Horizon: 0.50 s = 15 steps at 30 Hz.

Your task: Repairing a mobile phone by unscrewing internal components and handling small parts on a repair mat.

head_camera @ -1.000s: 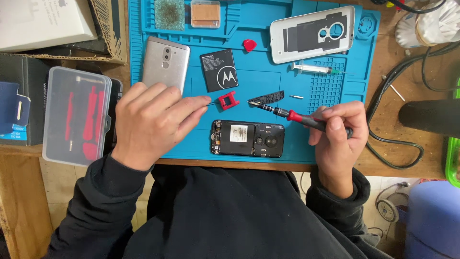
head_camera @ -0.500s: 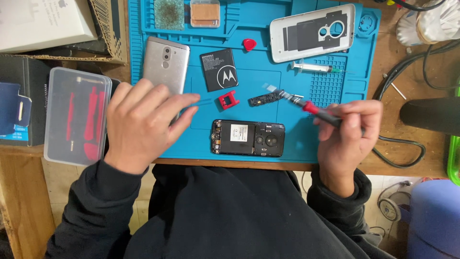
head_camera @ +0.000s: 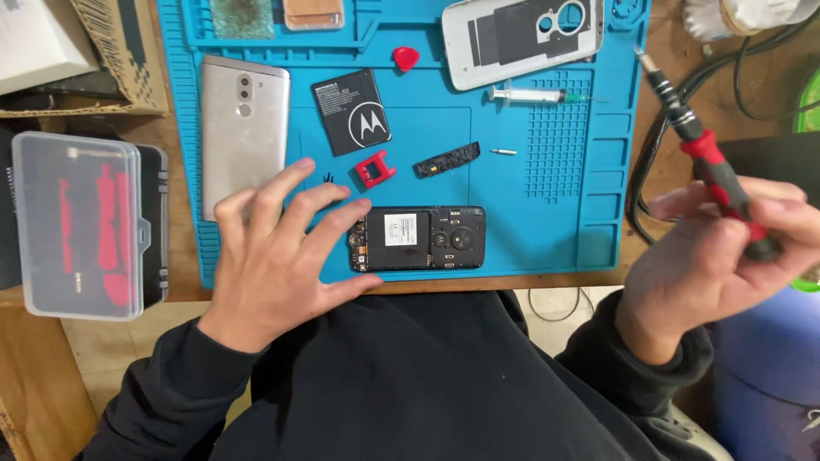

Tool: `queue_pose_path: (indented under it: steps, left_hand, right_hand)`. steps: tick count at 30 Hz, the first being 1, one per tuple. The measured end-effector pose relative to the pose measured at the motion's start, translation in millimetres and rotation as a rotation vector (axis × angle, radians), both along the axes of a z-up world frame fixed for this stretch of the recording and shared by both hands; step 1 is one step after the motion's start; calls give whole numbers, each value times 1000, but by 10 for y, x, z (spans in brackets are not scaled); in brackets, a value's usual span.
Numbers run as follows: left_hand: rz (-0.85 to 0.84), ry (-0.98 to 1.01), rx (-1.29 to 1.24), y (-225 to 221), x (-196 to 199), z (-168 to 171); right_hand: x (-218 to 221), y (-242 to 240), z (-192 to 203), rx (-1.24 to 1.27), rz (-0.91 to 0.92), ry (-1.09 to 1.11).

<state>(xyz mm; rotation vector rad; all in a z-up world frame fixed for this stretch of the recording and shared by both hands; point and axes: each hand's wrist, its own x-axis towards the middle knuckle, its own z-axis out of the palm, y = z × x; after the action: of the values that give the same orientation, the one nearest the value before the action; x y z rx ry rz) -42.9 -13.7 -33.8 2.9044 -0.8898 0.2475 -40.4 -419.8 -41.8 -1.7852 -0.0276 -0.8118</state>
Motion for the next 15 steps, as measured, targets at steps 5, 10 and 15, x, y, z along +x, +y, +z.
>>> queue_pose_path:
  steps: [5, 10, 15]
  left_hand:
    - [33, 39, -62, -22, -11, -17]
    - [27, 74, -100, -28, 8, -26]
    - [39, 113, -139, -20, 25, -53]
  right_hand:
    - [-90, -87, 71, -180, 17, -37]
    - [-137, -101, 171, -303, 42, 37]
    - [-70, -133, 228, -410, 265, 131]
